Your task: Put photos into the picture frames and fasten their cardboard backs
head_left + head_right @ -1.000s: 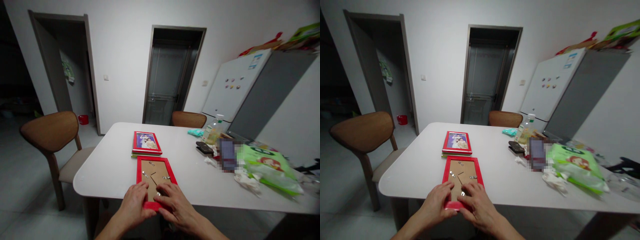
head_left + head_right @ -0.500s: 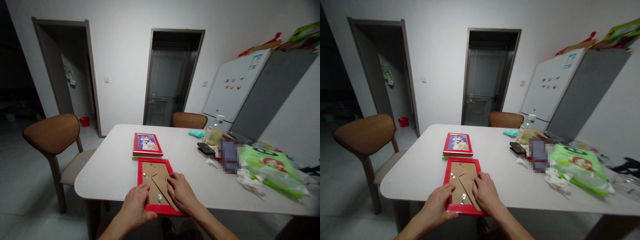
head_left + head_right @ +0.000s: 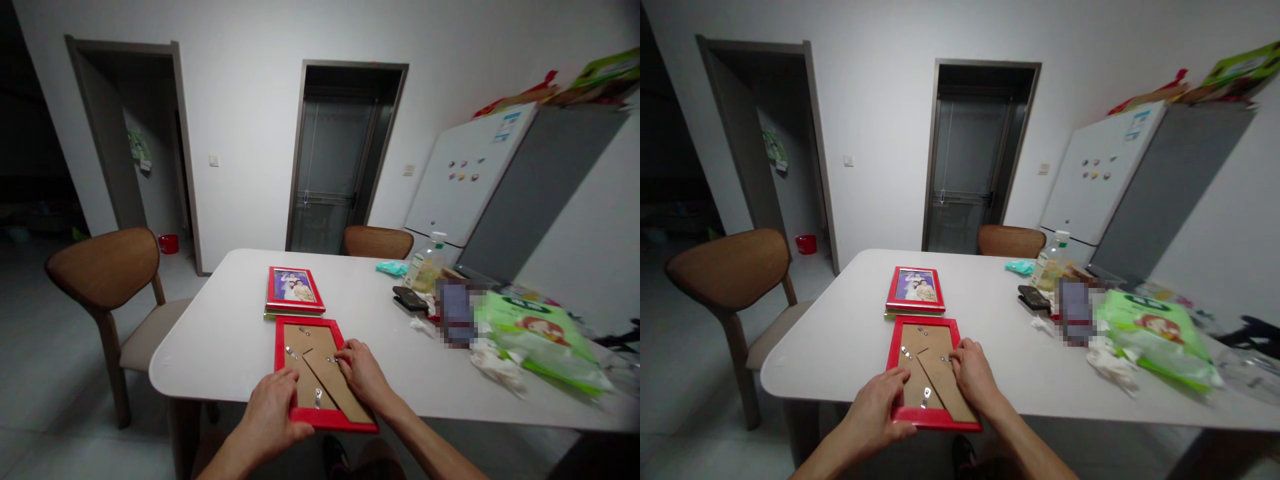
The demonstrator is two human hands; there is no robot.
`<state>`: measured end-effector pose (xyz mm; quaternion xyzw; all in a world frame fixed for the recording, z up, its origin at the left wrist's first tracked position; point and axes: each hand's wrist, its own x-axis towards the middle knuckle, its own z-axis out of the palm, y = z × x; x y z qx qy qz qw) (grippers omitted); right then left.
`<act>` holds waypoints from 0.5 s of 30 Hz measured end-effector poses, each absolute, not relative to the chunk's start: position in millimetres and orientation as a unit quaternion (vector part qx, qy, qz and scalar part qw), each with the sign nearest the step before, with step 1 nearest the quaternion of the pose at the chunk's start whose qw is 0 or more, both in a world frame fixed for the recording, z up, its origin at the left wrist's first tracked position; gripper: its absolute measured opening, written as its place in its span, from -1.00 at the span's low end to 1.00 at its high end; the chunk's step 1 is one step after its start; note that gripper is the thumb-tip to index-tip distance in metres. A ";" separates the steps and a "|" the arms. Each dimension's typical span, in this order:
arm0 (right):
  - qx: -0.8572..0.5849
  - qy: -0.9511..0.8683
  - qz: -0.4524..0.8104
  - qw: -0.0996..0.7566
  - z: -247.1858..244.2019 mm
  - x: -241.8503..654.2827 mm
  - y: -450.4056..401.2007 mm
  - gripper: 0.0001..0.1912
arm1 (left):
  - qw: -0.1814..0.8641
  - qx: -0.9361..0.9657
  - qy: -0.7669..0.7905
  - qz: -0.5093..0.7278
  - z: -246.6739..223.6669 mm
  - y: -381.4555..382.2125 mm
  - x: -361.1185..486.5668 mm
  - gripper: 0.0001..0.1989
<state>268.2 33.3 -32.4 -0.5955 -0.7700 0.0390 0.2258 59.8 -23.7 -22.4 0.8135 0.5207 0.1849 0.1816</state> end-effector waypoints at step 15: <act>-0.610 -0.765 0.036 0.204 -32.9 265.0 40.9 -0.77 | 0.188 0.812 0.526 0.167 -19.6 -23.3 59.1 -0.65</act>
